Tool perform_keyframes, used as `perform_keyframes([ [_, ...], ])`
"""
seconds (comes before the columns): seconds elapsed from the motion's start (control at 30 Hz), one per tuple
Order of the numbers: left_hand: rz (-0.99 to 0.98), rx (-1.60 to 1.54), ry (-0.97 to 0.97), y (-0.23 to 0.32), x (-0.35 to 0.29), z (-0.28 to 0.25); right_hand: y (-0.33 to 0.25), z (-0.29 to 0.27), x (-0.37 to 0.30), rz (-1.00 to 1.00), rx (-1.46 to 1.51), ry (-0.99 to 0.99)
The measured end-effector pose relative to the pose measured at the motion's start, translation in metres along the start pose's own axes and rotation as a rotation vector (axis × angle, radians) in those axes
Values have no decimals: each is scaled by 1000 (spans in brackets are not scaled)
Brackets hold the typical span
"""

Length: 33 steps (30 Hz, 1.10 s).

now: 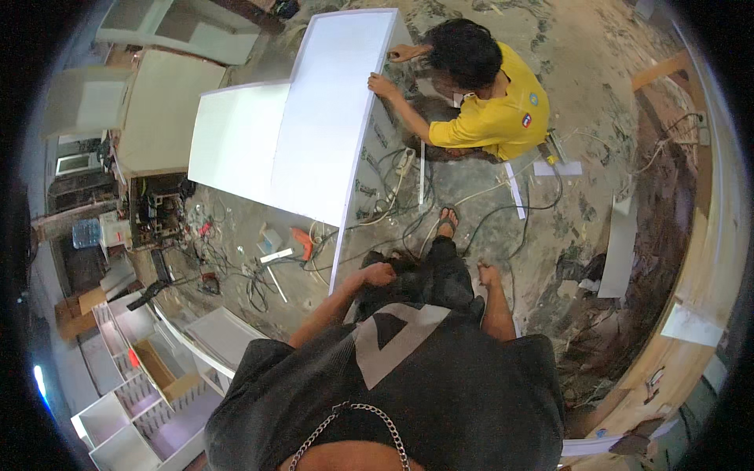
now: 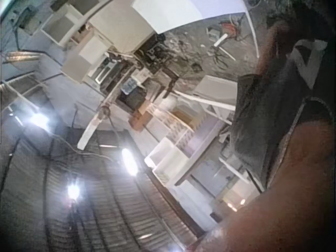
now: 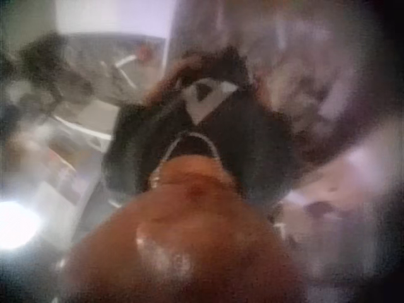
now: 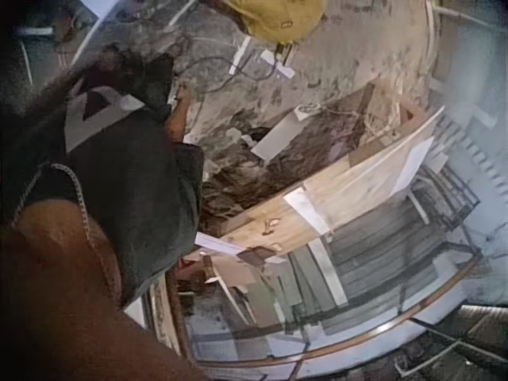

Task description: The person assembles white furniture panels using a power drill and a hand saw while assisted by another person.

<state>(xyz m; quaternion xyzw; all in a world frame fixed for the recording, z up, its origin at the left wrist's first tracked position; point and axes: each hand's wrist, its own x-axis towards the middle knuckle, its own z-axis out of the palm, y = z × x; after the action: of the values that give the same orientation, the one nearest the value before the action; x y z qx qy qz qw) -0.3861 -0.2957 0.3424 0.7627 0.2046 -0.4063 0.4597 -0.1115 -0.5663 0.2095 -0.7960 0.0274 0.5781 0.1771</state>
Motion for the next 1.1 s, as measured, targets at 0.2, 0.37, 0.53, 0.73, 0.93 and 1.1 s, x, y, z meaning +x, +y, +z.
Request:
perform_keyframes([
  [0.2, 49, -868, 151, -23, 49, 42, 85, -100, 91, -246, -286, 322],
  [0.37, -480, -333, 975, -242, 73, 50, 42, -5, 160, -467, -370, 217],
  [0.53, -502, -130, 1393, -312, 173, -14, 83, -28, 304, -265, -817, 536],
  [0.73, -431, -169, 1661, -348, 217, -12, 133, 59, 388, -60, -857, 703],
  [0.93, -332, -226, 1798, -334, 234, -1, 160, 71, 410, -77, -726, 539],
  [1.1, -391, -209, 1791, -343, 226, -1, 131, 78, 438, -418, -703, 400],
])
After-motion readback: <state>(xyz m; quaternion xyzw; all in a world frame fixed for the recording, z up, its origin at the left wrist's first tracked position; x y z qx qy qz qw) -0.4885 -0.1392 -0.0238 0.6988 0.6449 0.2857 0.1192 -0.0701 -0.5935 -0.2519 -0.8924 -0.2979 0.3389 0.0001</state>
